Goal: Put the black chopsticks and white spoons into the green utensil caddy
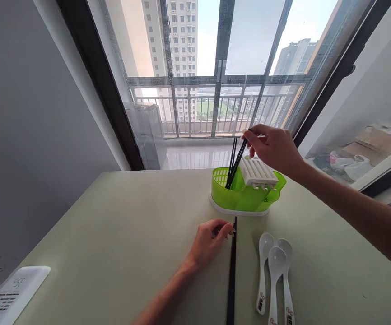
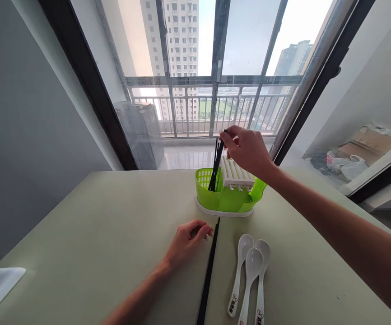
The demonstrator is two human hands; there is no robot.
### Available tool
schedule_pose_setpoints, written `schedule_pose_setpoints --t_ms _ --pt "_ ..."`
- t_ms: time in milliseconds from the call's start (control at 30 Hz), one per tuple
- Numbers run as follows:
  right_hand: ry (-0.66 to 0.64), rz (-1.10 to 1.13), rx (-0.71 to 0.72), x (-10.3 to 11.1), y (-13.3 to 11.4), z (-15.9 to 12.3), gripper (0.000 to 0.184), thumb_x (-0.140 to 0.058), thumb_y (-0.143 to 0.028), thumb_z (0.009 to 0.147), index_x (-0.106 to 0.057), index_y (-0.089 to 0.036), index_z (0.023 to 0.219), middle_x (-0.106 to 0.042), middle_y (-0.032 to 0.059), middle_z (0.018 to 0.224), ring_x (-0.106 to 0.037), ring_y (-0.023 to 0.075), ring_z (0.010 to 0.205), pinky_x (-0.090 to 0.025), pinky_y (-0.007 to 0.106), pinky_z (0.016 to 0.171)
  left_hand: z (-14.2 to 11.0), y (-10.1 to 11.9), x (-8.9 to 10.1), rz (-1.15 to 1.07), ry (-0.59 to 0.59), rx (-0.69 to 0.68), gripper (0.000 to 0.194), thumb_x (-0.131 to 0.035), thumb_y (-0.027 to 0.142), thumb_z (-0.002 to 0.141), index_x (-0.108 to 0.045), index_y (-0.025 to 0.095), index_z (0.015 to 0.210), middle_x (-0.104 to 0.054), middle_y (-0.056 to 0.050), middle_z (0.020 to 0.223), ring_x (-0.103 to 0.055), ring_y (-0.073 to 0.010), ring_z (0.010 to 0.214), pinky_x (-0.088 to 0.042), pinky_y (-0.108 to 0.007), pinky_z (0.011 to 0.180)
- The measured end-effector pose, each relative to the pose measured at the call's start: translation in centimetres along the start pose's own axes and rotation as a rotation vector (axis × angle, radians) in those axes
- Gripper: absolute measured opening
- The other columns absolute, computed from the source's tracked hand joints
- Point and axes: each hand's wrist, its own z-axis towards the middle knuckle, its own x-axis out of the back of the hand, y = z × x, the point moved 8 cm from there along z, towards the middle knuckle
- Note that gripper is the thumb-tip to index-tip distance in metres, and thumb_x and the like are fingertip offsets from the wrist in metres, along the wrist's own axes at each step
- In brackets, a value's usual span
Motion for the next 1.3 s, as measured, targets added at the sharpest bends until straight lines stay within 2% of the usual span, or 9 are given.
schedule_pose_setpoints --t_ms 200,333,500,633,800,933,1000,1167,1300 --pt "-0.131 -0.017 0.032 -3.7 1.0 0.8 0.029 -0.054 -0.037 0.100 -0.069 -0.018 0.085 -0.074 0.0013 0.068 -0.071 0.0162 0.057 -0.051 0.029 0.068 0.0 0.2 -0.2 0.019 -0.023 0.002 0.046 -0.053 0.051 0.100 -0.077 0.015 0.084 -0.075 -0.005 0.080 -0.061 -0.0151 0.070 -0.044 -0.025 0.066" --pt "-0.152 -0.040 0.053 -4.8 1.3 0.9 0.029 -0.056 -0.037 0.099 -0.072 -0.017 0.085 -0.073 0.0013 0.065 -0.070 0.0166 0.056 -0.050 0.029 0.068 -0.1 0.3 -0.3 0.011 -0.041 -0.009 0.049 -0.051 0.053 0.101 -0.077 0.016 0.084 -0.076 -0.006 0.081 -0.062 -0.0159 0.071 -0.045 -0.026 0.068" --pt "-0.021 -0.062 0.031 -2.7 0.9 0.6 0.031 -0.053 -0.037 0.101 -0.072 -0.016 0.115 -0.078 0.0047 0.080 -0.071 0.0172 0.057 -0.052 0.031 0.069 0.0 0.3 -0.4 0.011 -0.056 -0.012 0.050 -0.048 0.053 0.102 -0.077 0.017 0.083 -0.076 -0.005 0.080 -0.062 -0.0161 0.072 -0.045 -0.025 0.067" --pt "0.021 -0.086 0.107 -0.4 -1.4 -0.9 0.029 -0.054 -0.040 0.102 -0.072 -0.018 0.105 -0.076 0.0035 0.075 -0.071 0.0182 0.059 -0.053 0.034 0.070 0.1 0.3 -0.5 -0.017 -0.055 -0.009 0.053 -0.046 0.055 0.103 -0.076 0.017 0.082 -0.076 -0.005 0.080 -0.063 -0.0163 0.073 -0.047 -0.025 0.070" --pt "-0.153 -0.123 0.302 0.3 -5.1 -5.6 0.024 -0.054 -0.038 0.102 -0.071 -0.021 0.102 -0.074 0.0010 0.075 -0.063 0.0144 0.056 -0.044 0.029 0.058 0.1 0.6 -0.4 0.007 -0.046 -0.003 0.055 -0.045 0.057 0.103 -0.076 0.018 0.081 -0.075 -0.005 0.079 -0.062 -0.0164 0.071 -0.047 -0.026 0.069" --pt "-0.547 -0.228 0.705 -2.1 -8.3 -13.1 0.020 -0.049 -0.019 0.104 -0.063 -0.022 0.091 -0.068 -0.0011 0.075 -0.055 0.0118 0.056 -0.028 0.029 0.054 0.0 1.0 -0.2 -0.017 -0.021 -0.023 0.057 -0.044 0.058 0.103 -0.076 0.017 0.080 -0.073 -0.004 0.077 -0.062 -0.0173 0.072 -0.049 -0.027 0.071" --pt "-0.730 -0.310 0.770 -3.5 -8.3 -16.7 0.022 -0.052 -0.008 0.098 -0.056 -0.022 0.083 -0.063 -0.0028 0.071 -0.051 0.0125 0.054 -0.023 0.031 0.054 0.0 0.9 0.0 -0.041 -0.001 -0.028 0.059 -0.043 0.060 0.103 -0.076 0.017 0.080 -0.072 -0.004 0.075 -0.061 -0.0176 0.070 -0.049 -0.028 0.069" --pt "-0.862 -0.449 0.851 -6.0 -6.8 -22.3 0.034 -0.068 0.002 0.070 -0.054 -0.023 0.088 -0.060 -0.0024 0.072 -0.057 0.0172 0.059 -0.018 0.034 0.052 0.0 0.5 0.4 -0.041 0.068 -0.005 0.060 -0.044 0.064 0.101 -0.074 0.017 0.080 -0.070 -0.004 0.072 -0.061 -0.0163 0.068 -0.049 -0.026 0.067" --pt "-0.834 -0.548 0.934 -7.8 -5.7 -24.7 0.031 -0.071 -0.006 0.074 -0.056 -0.021 0.095 -0.057 -0.0034 0.065 -0.051 0.0178 0.050 -0.011 0.037 0.050 0.0 0.5 0.8 -0.028 0.110 -0.014 0.061 -0.044 0.066 0.100 -0.074 0.017 0.080 -0.069 -0.004 0.071 -0.061 -0.0164 0.068 -0.048 -0.026 0.068"
